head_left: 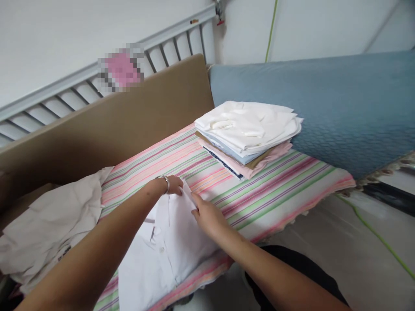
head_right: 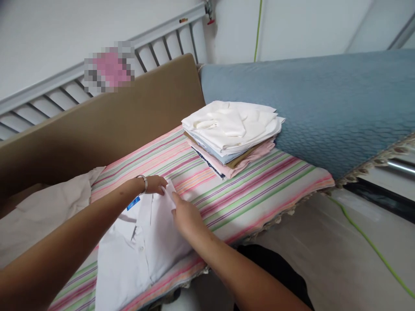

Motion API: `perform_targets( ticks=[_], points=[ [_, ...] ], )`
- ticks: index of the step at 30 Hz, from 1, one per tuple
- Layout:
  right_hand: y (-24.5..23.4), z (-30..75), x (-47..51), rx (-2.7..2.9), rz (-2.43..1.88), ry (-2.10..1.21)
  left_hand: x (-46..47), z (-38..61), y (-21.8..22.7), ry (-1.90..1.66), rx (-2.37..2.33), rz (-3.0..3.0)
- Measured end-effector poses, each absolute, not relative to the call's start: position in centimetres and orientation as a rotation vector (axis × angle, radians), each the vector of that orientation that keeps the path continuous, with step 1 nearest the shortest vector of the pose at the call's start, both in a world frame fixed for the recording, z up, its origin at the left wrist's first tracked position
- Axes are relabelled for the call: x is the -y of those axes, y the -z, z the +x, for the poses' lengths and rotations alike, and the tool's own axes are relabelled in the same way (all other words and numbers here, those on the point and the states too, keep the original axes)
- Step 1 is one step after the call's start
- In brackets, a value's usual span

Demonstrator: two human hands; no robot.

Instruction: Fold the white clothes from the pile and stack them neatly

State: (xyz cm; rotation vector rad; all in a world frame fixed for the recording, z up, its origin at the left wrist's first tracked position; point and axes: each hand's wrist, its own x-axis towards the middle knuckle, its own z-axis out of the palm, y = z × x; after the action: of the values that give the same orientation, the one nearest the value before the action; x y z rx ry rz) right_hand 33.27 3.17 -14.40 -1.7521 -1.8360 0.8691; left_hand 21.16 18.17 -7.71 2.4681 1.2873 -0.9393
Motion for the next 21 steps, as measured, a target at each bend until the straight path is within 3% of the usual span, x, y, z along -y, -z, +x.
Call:
perform_targets(
  ticks=[21],
  points=[
    [14.1, 34.2, -2.3, 2.154, -1.861, -0.983, -17.7, 19.6, 12.5, 0.454, -1.539, 2.277]
  ],
)
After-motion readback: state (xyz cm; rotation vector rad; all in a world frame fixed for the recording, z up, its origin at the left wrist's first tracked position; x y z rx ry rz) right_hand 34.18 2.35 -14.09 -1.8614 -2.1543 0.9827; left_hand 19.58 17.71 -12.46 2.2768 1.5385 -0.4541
